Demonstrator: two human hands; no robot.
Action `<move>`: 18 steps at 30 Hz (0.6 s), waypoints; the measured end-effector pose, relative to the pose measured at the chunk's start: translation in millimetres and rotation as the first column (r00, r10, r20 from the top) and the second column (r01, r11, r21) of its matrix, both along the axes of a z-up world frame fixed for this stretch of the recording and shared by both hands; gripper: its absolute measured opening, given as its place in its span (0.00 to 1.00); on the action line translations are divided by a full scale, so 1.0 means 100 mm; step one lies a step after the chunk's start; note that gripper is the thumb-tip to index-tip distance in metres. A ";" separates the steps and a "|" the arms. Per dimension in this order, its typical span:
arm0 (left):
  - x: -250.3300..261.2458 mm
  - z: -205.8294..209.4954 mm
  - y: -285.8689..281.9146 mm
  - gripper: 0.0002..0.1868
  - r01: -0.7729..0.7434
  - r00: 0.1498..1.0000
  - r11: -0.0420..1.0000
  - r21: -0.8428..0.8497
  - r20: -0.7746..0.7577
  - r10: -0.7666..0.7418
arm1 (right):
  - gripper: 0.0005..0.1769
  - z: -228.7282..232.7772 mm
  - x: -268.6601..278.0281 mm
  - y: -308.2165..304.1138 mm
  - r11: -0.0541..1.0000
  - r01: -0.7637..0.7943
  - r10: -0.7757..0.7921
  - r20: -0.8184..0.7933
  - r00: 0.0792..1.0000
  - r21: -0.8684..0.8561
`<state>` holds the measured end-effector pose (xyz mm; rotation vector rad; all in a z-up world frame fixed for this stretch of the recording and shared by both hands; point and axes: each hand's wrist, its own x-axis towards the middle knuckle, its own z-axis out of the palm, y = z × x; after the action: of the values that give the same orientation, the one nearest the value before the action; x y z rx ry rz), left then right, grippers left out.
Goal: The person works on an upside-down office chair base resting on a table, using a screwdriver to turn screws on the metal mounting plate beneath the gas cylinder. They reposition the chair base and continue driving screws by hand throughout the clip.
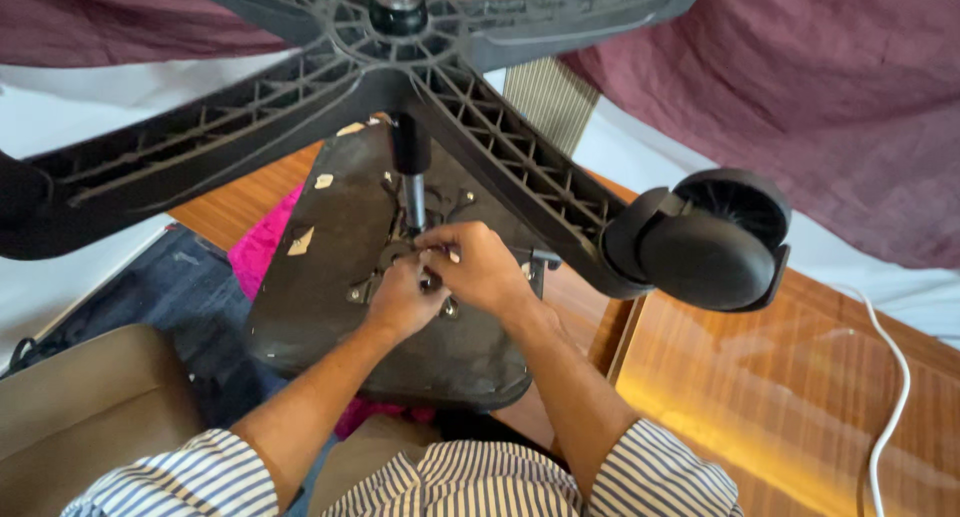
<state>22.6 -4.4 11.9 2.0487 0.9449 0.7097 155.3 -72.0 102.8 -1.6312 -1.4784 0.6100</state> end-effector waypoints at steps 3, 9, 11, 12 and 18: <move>0.00 -0.01 0.01 0.17 0.007 1.000 0.996 -0.084 0.003 -0.007 | 0.14 -0.02 -0.02 -0.03 0.999 0.044 -0.044 -0.071 0.996 -0.005; -0.05 -0.09 -0.04 0.13 0.025 0.995 0.996 -0.082 0.103 -0.016 | 0.15 0.04 -0.23 -0.03 0.977 0.181 -0.199 -0.185 0.962 -0.113; -0.07 -0.13 -0.03 0.14 0.018 0.986 0.996 -0.083 0.169 -0.004 | 0.16 0.08 -0.29 -0.02 0.974 0.177 -0.203 -0.202 0.958 -0.138; -0.08 -0.15 -0.03 0.14 0.015 0.979 0.996 -0.082 0.205 0.002 | 0.17 0.08 -0.31 -0.02 0.975 0.174 -0.200 -0.199 0.960 -0.140; -0.13 -0.07 0.04 0.16 0.071 0.995 0.995 -0.073 0.080 -0.065 | 0.16 0.10 -0.30 -0.08 0.994 0.092 -0.103 -0.186 0.977 -0.067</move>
<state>9.7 -0.2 5.1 1.9633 0.8415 0.7012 125.2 -80.0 113.2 -1.6308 -1.2460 0.7372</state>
